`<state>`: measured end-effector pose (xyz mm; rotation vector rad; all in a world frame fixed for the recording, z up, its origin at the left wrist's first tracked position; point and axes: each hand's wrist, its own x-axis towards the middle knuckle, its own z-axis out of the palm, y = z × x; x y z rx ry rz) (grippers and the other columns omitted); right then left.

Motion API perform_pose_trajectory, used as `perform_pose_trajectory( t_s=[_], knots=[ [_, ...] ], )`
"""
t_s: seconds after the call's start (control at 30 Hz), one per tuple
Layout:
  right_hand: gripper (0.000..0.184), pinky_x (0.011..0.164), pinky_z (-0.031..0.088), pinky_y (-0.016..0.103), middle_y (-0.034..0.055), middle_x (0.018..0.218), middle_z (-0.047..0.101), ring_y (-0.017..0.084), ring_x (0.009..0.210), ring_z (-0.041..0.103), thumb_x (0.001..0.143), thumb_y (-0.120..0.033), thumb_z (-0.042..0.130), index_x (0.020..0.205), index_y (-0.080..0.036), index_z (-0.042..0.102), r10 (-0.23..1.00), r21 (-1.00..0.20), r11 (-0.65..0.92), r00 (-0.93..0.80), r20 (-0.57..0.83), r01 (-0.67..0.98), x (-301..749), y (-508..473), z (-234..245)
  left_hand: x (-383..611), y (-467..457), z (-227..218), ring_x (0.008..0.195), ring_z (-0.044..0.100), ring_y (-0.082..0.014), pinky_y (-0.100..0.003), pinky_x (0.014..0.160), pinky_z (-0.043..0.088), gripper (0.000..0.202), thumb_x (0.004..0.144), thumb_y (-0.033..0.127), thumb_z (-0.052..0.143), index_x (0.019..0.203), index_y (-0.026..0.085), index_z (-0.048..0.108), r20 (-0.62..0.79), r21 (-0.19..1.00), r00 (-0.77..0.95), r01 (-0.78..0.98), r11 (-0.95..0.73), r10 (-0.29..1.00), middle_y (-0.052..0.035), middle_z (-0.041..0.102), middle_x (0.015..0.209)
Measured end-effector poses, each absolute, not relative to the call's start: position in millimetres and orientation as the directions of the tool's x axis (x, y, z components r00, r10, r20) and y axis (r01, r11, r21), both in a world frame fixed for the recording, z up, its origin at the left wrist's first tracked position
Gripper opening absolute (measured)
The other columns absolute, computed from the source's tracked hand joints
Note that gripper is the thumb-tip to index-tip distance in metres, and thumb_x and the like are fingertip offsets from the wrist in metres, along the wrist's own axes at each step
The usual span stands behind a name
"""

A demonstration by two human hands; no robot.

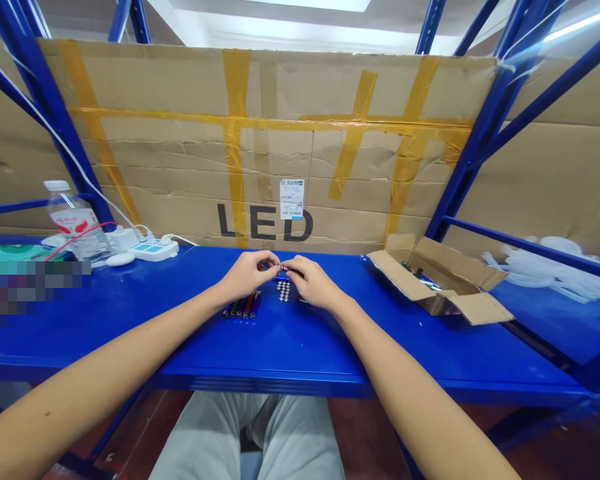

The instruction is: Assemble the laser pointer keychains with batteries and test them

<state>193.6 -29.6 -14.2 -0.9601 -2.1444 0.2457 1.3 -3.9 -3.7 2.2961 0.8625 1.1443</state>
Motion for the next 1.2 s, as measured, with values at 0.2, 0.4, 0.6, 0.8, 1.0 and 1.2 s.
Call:
perform_pose_trajectory(
  t_s=[0.2,0.4,0.6,0.8,1.0,1.2],
  knots=[
    [0.013,0.071,0.046,0.031,0.0044,0.088,0.061,0.018,0.079,0.056,0.08,-0.014,0.058,0.092,-0.019,0.057,0.704,-0.479,0.685,-0.327,0.631,0.549,190.2,-27.6,-21.5,1.2,-4.1,-2.2,0.068,0.059,-0.0129,-0.024,0.064,0.045,0.012,0.078,0.024,0.059,0.079,0.014,0.066,0.495,0.682,0.495,0.287,-0.672,0.714,-0.0019,0.067,0.074],
    [0.005,0.065,0.042,0.029,0.0034,0.079,0.059,0.017,0.072,0.055,0.084,-0.017,0.056,0.08,-0.019,0.058,0.688,-0.475,0.698,-0.322,0.65,0.535,190.8,-31.1,-18.3,-0.3,-3.6,-2.9,0.067,0.057,-0.0123,-0.024,0.063,0.044,0.013,0.08,0.025,0.057,0.079,0.014,0.065,0.485,0.697,0.533,0.242,-0.675,0.693,-0.0019,0.067,0.072],
    [0.018,0.073,0.044,0.033,0.0061,0.081,0.064,0.018,0.077,0.058,0.092,-0.023,0.048,0.082,-0.019,0.063,0.698,-0.45,0.7,-0.395,0.598,0.555,187.5,-36.7,-12.5,-2.2,-2.6,-3.8,0.068,0.056,-0.0128,-0.025,0.064,0.044,0.013,0.08,0.025,0.058,0.081,0.015,0.065,0.48,0.676,0.559,0.256,-0.692,0.676,-0.0014,0.066,0.073],
    [0.016,0.063,0.043,0.028,0.001,0.08,0.058,0.015,0.07,0.054,0.079,-0.023,0.063,0.088,-0.02,0.05,0.753,-0.571,0.644,-0.292,0.589,0.509,185.1,-35.2,-18.5,-0.8,-5.2,-2.5,0.069,0.058,-0.0131,-0.026,0.066,0.044,0.014,0.083,0.026,0.055,0.08,0.015,0.064,0.469,0.698,0.555,0.245,-0.673,0.688,-0.0018,0.067,0.073],
    [0.006,0.063,0.04,0.029,0.0022,0.075,0.055,0.015,0.068,0.051,0.083,-0.018,0.057,0.078,-0.019,0.053,0.657,-0.429,0.708,-0.3,0.691,0.561,187.4,-34.4,-16.5,-0.8,-4.9,-1.9,0.065,0.055,-0.0118,-0.024,0.063,0.042,0.014,0.082,0.026,0.056,0.078,0.014,0.063,0.473,0.718,0.545,0.217,-0.661,0.692,-0.0005,0.063,0.069],
    [0.023,0.07,0.042,0.032,0.006,0.077,0.06,0.019,0.074,0.055,0.096,-0.024,0.044,0.081,-0.019,0.061,0.628,-0.35,0.738,-0.397,0.669,0.577,186.9,-36.0,-15.2,-0.1,-5.8,-2.0,0.066,0.054,-0.0121,-0.024,0.063,0.042,0.012,0.081,0.024,0.056,0.08,0.015,0.063,0.494,0.694,0.533,0.234,-0.681,0.687,-0.0005,0.063,0.07]
  ],
)
